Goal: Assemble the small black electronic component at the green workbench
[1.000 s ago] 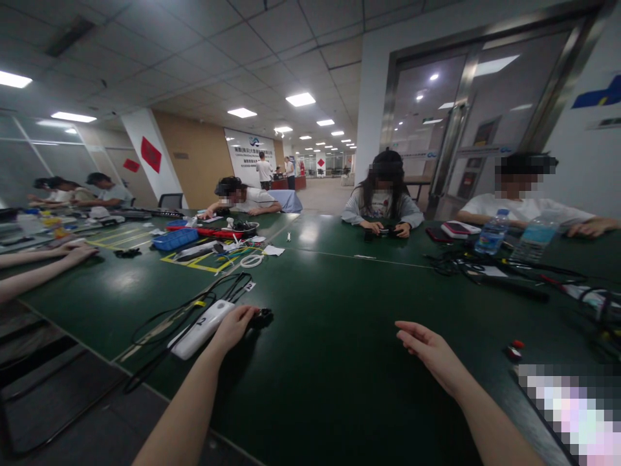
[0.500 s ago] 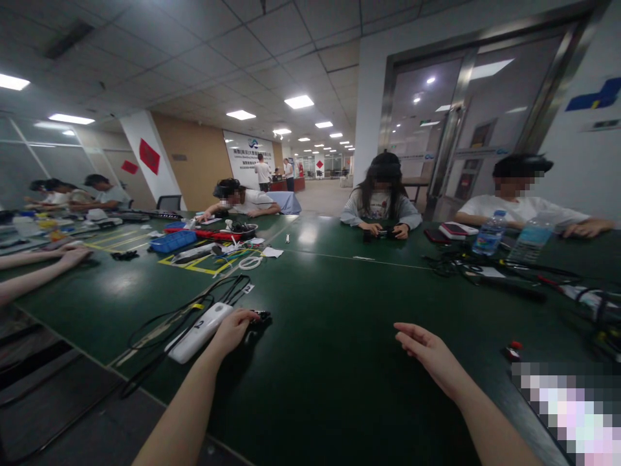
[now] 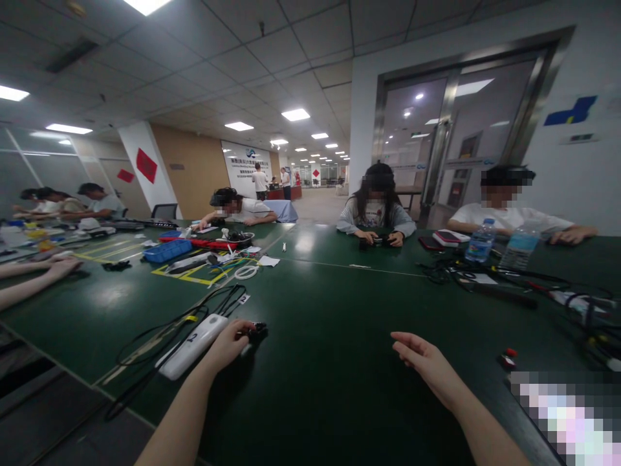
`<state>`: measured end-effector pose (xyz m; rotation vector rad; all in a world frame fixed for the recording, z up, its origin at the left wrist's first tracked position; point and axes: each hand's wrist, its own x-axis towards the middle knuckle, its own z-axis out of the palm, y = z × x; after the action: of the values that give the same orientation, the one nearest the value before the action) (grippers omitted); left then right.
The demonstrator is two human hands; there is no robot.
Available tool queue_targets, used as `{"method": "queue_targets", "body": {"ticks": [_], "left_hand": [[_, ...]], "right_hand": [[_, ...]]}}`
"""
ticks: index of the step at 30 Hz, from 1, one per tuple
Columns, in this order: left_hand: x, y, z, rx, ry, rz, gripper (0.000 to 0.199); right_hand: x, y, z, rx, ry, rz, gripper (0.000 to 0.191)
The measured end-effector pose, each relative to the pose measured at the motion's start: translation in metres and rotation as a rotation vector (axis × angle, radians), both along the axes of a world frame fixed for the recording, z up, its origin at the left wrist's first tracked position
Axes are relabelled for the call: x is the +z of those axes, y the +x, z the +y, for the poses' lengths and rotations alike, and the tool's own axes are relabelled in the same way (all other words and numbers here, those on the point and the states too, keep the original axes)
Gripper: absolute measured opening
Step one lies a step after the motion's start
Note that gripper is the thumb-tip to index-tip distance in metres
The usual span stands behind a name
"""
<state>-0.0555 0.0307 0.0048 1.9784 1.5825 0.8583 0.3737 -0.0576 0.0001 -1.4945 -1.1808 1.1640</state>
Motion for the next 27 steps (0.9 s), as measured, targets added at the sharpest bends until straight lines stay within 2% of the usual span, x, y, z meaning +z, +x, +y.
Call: {"method": "queue_targets", "body": {"ticks": [4, 11, 20, 24, 27], "left_hand": [[-0.001, 0.001, -0.001, 0.002, -0.018, -0.045, 0.037], [-0.014, -0.005, 0.006, -0.016, 0.036, -0.039, 0.037], [-0.011, -0.008, 0.016, 0.157, 0.064, 0.073, 0.037], [-0.006, 0.003, 0.020, 0.155, 0.069, 0.182, 0.040], [0.001, 0.024, 0.019, 0.107, 0.045, 0.205, 0.041]], "right_hand": [[0.005, -0.003, -0.002, 0.002, 0.003, 0.002, 0.042], [0.009, -0.004, -0.004, -0.009, -0.014, 0.007, 0.040], [0.012, -0.007, -0.006, -0.004, 0.007, 0.026, 0.037], [0.012, -0.006, -0.006, 0.001, 0.018, 0.029, 0.035], [0.008, -0.004, -0.005, 0.011, 0.025, 0.033, 0.036]]}}
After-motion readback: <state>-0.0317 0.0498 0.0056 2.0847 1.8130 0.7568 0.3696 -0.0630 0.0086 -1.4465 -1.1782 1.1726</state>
